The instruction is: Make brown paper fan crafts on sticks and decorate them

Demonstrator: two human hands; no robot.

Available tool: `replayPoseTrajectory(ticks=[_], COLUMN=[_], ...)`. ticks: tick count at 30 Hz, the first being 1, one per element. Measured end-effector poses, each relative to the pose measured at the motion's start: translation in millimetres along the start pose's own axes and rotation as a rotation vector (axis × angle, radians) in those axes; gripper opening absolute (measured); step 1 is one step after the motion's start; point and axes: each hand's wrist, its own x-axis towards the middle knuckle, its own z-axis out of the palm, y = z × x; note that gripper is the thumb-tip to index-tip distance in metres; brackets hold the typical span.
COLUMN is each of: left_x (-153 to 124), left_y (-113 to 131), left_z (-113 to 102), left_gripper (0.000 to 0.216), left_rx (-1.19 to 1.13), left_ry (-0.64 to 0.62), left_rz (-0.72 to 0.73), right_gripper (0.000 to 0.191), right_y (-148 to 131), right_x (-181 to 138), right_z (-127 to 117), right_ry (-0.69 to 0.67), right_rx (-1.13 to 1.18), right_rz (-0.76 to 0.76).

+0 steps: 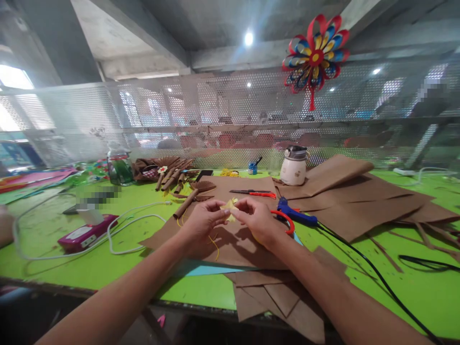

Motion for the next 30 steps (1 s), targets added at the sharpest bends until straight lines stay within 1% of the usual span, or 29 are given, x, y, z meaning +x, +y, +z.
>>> replayPoseTrajectory(ticks=[4, 6, 11, 15, 18, 20, 24, 26, 30], left_x=[-2.4, -2.6, -3.2, -4.3, -4.0, -3.4, -2.9, -3.6, -6.8], left_y=[0.1, 1.1, 4.6, 4.4, 3.0, 2.8, 5.6, 7.4, 10.6], left_z=[4.2, 4.7, 3.3, 1.3, -0.4, -1.0, -1.6, -1.8, -1.6], left_gripper=[0.036, 0.036, 0.031, 0.03, 0.034, 0.035, 0.042, 0.052, 0.07], left_rx=[0.0, -0.01, 0.037, 0.082, 0.096, 0.069, -0.093, -0.154, -0.208], left_ry=[-0.034, -0.044, -0.094, -0.095, -0.101, -0.105, -0.116, -0.151, -0.251], left_rz=[-0.026, -0.028, 0.014, 0.042, 0.039, 0.022, -0.024, -0.045, -0.079], right_gripper=[0.024, 0.025, 0.025, 0.026, 0.026, 0.026, 0.028, 0.029, 0.038], right_y=[1.7, 2.1, 1.9, 2.5, 4.9, 6.8, 8.4, 6.7, -2.5], right_x=[1.9, 2.1, 1.6, 1.5, 2.7, 4.3, 7.1, 6.4, 0.8], right_z=[-1.8, -3.0, -4.2, -3.4, -3.7, -5.4, -10.9, -12.5, -11.9], right_ry=[0.043, 0.051, -0.004, 0.031, 0.036, 0.053, 0.074, 0.015, -0.178], right_rx=[-0.074, -0.033, 0.13, 0.159, 0.161, 0.182, 0.302, 0.328, 0.327], right_rz=[-0.015, 0.023, 0.088, 0.102, 0.106, 0.116, 0.132, 0.131, 0.128])
